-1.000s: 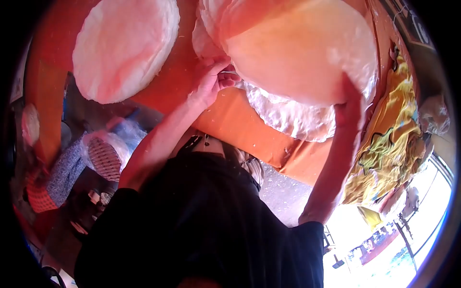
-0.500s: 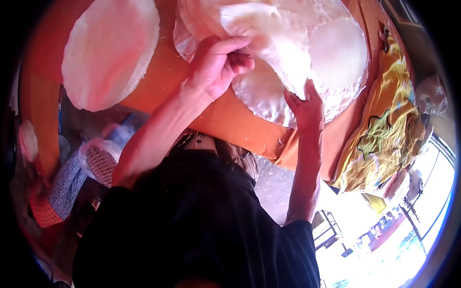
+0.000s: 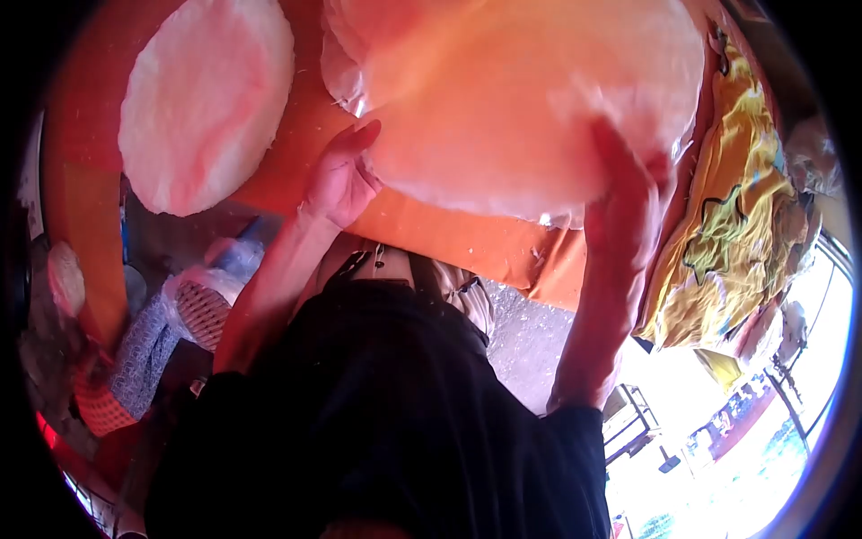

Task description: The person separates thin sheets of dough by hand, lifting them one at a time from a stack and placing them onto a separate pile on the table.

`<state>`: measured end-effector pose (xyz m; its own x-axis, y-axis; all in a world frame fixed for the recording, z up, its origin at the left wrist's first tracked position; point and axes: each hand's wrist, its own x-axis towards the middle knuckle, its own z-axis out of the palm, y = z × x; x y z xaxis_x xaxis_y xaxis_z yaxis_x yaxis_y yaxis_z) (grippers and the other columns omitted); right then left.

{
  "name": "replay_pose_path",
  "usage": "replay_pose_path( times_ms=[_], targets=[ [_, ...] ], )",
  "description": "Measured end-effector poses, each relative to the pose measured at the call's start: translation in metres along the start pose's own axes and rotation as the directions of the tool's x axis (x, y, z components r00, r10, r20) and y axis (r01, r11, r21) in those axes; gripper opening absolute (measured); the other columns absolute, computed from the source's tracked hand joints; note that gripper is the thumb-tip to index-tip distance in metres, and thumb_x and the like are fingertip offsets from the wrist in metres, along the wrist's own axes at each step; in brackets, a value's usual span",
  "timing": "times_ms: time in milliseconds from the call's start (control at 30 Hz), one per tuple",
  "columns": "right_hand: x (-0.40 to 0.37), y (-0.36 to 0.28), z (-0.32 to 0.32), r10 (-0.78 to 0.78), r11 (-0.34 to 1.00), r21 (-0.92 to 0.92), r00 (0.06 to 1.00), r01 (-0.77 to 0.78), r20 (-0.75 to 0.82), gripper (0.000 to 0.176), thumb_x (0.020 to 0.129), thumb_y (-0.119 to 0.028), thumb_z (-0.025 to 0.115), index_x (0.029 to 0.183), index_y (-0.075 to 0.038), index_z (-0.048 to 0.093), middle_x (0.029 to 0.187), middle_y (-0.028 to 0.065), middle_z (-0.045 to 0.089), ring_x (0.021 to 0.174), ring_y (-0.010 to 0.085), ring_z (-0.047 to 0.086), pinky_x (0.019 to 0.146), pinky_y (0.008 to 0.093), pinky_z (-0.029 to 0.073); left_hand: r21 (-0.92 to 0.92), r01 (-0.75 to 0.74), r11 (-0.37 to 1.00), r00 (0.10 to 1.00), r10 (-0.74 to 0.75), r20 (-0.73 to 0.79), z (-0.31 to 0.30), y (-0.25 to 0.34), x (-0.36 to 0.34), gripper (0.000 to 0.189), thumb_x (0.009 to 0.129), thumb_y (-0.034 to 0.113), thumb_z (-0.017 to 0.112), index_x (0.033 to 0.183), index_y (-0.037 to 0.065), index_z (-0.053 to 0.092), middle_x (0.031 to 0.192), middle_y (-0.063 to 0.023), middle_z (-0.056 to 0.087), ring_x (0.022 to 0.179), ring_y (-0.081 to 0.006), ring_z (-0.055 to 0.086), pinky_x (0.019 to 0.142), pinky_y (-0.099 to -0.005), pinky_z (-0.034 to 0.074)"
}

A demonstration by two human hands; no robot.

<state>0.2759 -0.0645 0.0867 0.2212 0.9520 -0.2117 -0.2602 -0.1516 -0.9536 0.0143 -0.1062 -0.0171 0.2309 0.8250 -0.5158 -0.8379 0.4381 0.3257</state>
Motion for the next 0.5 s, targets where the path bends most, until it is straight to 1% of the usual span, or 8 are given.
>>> replay_pose_path(
  times_ms=[33, 133, 233, 267, 333, 400, 467, 500],
  targets=[
    [-0.002, 0.013, -0.017, 0.051, 0.999, 0.013, 0.997, -0.051, -0.055, 0.026, 0.084, 0.003, 0.063, 0.11, 0.004, 0.061, 0.103, 0.0137, 0.066, 0.091, 0.022, 0.066, 0.081, 0.0329, 0.056, 0.026, -0.003, 1.0, 1.0, 0.003, 0.019, -0.008, -0.002, 0.002, 0.019, 0.091, 0.012, 0.059, 0.106, 0.0, 0.06, 0.09, -0.0077, 0.067, 0.071, -0.0149, 0.067, 0.061, -0.0259, 0.058],
    [-0.007, 0.072, -0.086, 0.352, 0.931, -0.038, 0.923, -0.362, -0.157, 0.034, 0.084, -0.005, 0.067, 0.114, 0.006, 0.057, 0.099, 0.0114, 0.066, 0.079, 0.0191, 0.065, 0.075, 0.0305, 0.056, 0.119, -0.012, 0.993, 0.999, 0.006, 0.051, -0.036, -0.013, 0.003, 0.021, 0.094, 0.013, 0.056, 0.111, 0.001, 0.059, 0.096, -0.0061, 0.066, 0.079, -0.0141, 0.066, 0.068, -0.0275, 0.058],
    [-0.025, 0.075, -0.091, 0.231, 0.873, -0.36, 0.929, -0.329, -0.288, 0.052, 0.083, -0.01, 0.072, 0.125, 0.007, 0.047, 0.093, 0.0112, 0.064, 0.078, 0.019, 0.063, 0.069, 0.0284, 0.056, 0.234, -0.033, 0.972, 0.999, 0.024, 0.041, -0.033, -0.02, 0.0, 0.023, 0.096, 0.013, 0.053, 0.117, 0.003, 0.056, 0.106, -0.0049, 0.064, 0.095, -0.0142, 0.064, 0.08, -0.03, 0.058],
    [-0.024, 0.076, -0.088, 0.025, 0.799, -0.573, 0.962, -0.182, -0.27, 0.056, 0.081, -0.014, 0.074, 0.127, 0.004, 0.047, 0.095, 0.0121, 0.064, 0.079, 0.0189, 0.063, 0.069, 0.0293, 0.056, 0.234, -0.053, 0.971, 0.998, 0.041, 0.058, -0.029, -0.019, 0.0, 0.024, 0.096, 0.014, 0.053, 0.118, 0.003, 0.056, 0.107, -0.0054, 0.064, 0.095, -0.0148, 0.064, 0.08, -0.0306, 0.058],
    [-0.022, 0.074, -0.073, -0.351, 0.46, -0.884, 0.931, 0.076, -0.102, 0.066, 0.078, -0.021, 0.079, 0.132, -0.002, 0.046, 0.099, 0.0139, 0.064, 0.082, 0.0189, 0.063, 0.07, 0.0311, 0.056, 0.236, -0.085, 0.968, 0.994, 0.064, 0.093, -0.023, -0.019, -0.001, 0.025, 0.096, 0.014, 0.053, 0.119, 0.003, 0.055, 0.109, -0.0063, 0.063, 0.096, -0.0161, 0.064, 0.082, -0.0318, 0.057],
    [-0.022, 0.062, -0.03, 0.046, 0.578, -0.815, 0.999, -0.046, -0.024, 0.061, 0.076, -0.023, 0.081, 0.128, -0.007, 0.053, 0.105, 0.0138, 0.064, 0.083, 0.02, 0.064, 0.071, 0.0314, 0.055, 0.273, -0.086, 0.958, 0.994, 0.063, 0.095, -0.016, -0.022, 0.002, 0.026, 0.096, 0.014, 0.054, 0.12, 0.003, 0.054, 0.111, -0.0071, 0.063, 0.098, -0.0175, 0.064, 0.083, -0.0334, 0.057],
    [-0.03, 0.068, 0.015, 0.254, 0.721, -0.693, 0.933, -0.009, 0.253, 0.05, 0.075, -0.023, 0.08, 0.118, -0.004, 0.062, 0.109, 0.0137, 0.065, 0.085, 0.0215, 0.065, 0.071, 0.0319, 0.054, 0.293, -0.08, 0.953, 0.993, 0.051, 0.106, -0.017, -0.024, 0.005, 0.027, 0.096, 0.014, 0.054, 0.12, 0.003, 0.054, 0.111, -0.0076, 0.063, 0.099, -0.0187, 0.063, 0.085, -0.0348, 0.056],
    [-0.029, 0.079, 0.026, 0.219, 0.712, -0.695, 0.911, 0.096, 0.351, 0.048, 0.075, -0.022, 0.081, 0.115, -0.003, 0.064, 0.106, 0.0136, 0.066, 0.084, 0.0205, 0.065, 0.071, 0.0317, 0.054, 0.295, -0.074, 0.953, 0.992, 0.04, 0.117, -0.021, -0.025, 0.006, 0.027, 0.096, 0.014, 0.054, 0.12, 0.002, 0.054, 0.111, -0.0076, 0.063, 0.1, -0.0191, 0.063, 0.086, -0.0354, 0.056]
  ],
)
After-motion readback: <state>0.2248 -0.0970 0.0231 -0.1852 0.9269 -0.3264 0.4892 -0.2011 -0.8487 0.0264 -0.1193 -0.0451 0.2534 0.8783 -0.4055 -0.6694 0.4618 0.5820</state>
